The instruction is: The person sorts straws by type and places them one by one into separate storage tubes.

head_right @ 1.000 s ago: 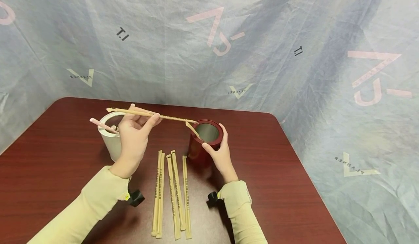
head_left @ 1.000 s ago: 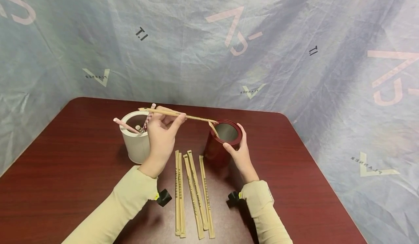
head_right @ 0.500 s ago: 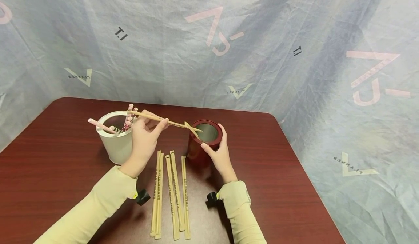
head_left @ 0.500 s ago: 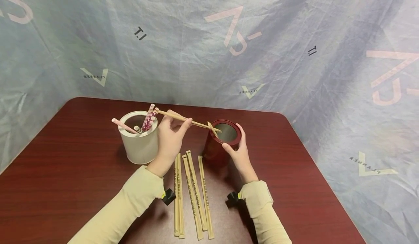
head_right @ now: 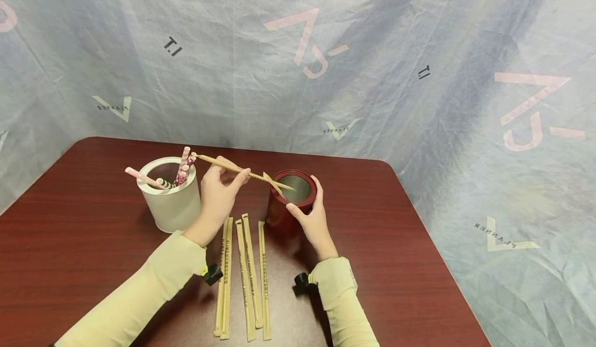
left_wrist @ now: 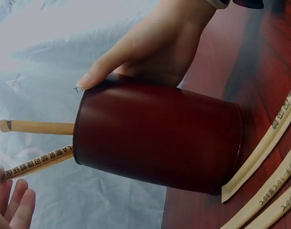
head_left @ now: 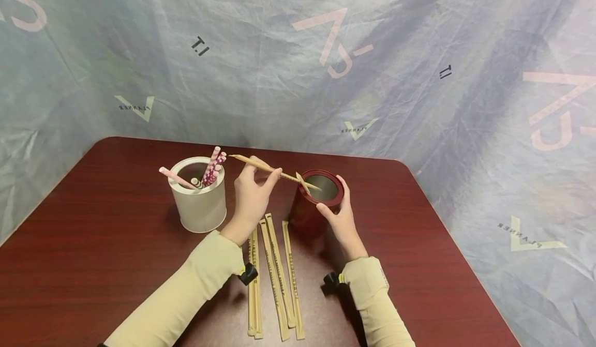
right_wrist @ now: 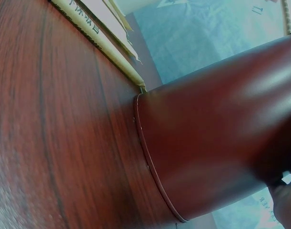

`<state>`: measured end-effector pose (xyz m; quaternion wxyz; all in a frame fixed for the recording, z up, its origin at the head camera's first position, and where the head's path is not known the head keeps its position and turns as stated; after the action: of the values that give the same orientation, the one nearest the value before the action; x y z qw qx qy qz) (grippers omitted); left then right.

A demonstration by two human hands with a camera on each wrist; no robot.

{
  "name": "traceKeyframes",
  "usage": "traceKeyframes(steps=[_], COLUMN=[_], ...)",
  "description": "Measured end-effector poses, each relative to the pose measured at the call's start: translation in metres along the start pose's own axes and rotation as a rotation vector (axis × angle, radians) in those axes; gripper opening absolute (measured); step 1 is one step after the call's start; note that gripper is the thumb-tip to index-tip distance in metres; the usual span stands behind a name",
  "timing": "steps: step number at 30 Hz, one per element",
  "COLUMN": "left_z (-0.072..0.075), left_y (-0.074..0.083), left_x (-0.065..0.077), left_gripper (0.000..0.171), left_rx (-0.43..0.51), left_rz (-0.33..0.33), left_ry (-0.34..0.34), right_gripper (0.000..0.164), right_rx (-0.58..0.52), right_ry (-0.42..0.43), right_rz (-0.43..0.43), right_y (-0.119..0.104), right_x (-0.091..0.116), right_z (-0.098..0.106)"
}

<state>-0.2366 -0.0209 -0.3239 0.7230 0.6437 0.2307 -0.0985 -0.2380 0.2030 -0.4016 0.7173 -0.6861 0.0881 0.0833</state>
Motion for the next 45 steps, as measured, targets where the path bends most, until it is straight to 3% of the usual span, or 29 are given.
traceKeyframes(steps=[10, 19, 30, 45], left_z=[-0.023, -0.036, -0.048, -0.051], left_y=[-0.004, -0.007, -0.015, -0.017], left_x=[0.000, 0.005, 0.004, 0.007], left_gripper=[0.020, 0.019, 0.012, 0.025], left_rx=[-0.078, -0.213, -0.253, -0.241], left_rz=[-0.002, 0.004, 0.036, 0.010], left_ry=[-0.052, -0.084, -0.131, -0.160], right_gripper=[0.079, 0.080, 0.081, 0.080], right_rx=[0.010, 0.013, 0.010, 0.007], right_ry=[0.006, -0.008, -0.001, -0.008], right_rz=[-0.002, -0.007, 0.028, 0.015], right_y=[-0.003, -0.005, -0.003, 0.000], right_x=[0.000, 0.001, -0.001, -0.001], right_z=[0.003, 0.001, 0.000, 0.000])
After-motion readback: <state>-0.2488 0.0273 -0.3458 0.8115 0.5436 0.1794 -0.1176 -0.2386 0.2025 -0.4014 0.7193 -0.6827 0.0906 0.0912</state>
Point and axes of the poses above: each hand's wrist, its own x-axis away from the middle knuckle, its own z-axis out of the back of the hand, y = z × x, the point moved 4 cm from there along -x, towards the middle knuckle, and after that the axes turned 4 degrees about -x, right-handed, at the moved point
